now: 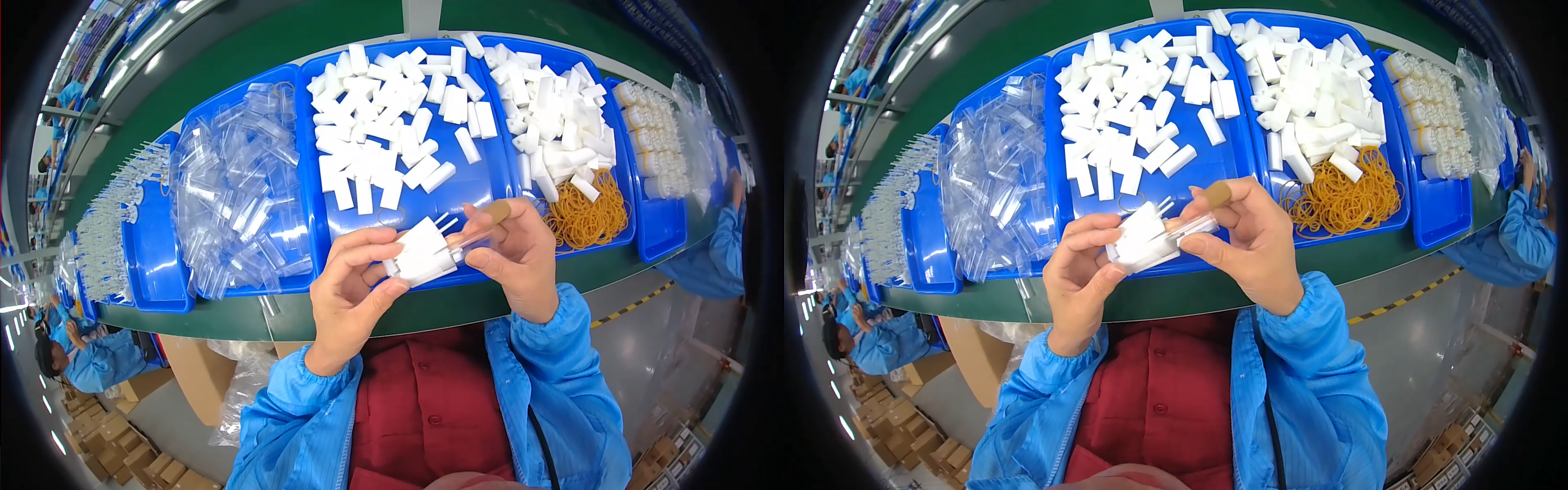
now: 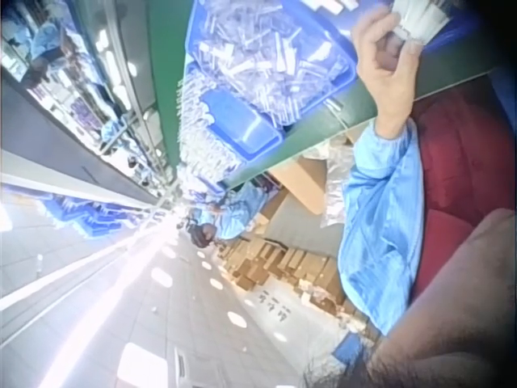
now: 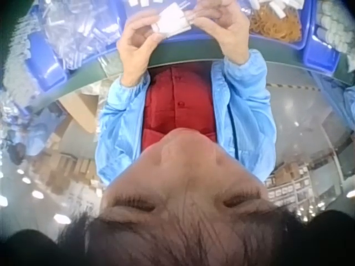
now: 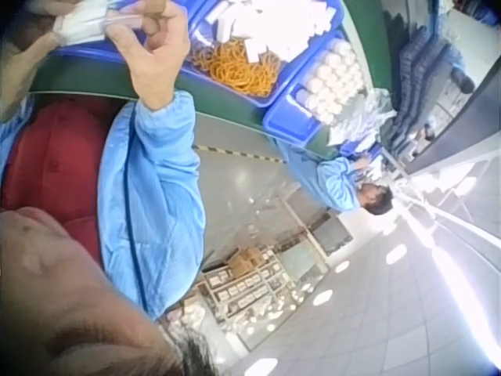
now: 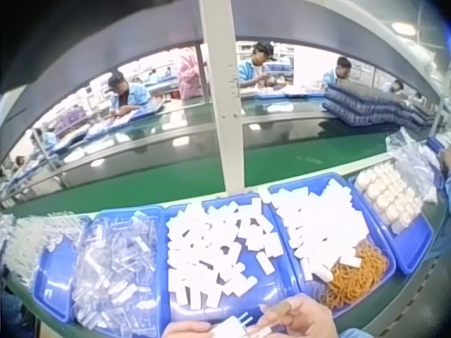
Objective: The person assembles components by fitting white blocks onto the stems of a plastic base and securing the bundled assembly with a rubber band.
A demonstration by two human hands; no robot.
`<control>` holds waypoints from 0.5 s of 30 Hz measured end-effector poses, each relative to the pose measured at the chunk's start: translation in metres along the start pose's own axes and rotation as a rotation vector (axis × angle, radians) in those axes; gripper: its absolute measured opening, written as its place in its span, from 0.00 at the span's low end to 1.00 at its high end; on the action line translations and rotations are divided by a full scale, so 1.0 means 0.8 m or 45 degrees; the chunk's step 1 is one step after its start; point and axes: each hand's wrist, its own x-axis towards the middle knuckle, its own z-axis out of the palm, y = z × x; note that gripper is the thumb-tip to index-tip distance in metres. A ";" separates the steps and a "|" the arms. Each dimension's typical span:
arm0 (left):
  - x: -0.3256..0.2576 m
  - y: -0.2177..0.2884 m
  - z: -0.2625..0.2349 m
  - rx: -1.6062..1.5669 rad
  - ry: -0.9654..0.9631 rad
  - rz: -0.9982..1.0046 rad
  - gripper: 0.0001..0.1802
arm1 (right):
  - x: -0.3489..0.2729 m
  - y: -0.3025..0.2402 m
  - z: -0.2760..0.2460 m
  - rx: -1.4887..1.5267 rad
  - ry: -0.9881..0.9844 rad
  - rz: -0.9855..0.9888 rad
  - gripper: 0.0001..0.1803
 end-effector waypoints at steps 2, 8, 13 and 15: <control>-0.004 -0.004 0.000 -0.024 0.039 0.029 0.21 | -0.001 0.004 -0.004 -0.023 -0.029 0.026 0.21; -0.012 -0.010 0.007 0.305 -0.001 0.272 0.22 | -0.012 0.013 0.019 -0.021 -0.009 0.118 0.17; -0.009 -0.005 0.012 -0.031 0.194 0.083 0.22 | -0.007 0.010 0.014 -0.188 -0.014 -0.043 0.24; -0.013 -0.006 0.006 0.060 0.147 0.086 0.22 | -0.009 0.013 0.011 -0.239 -0.060 -0.068 0.26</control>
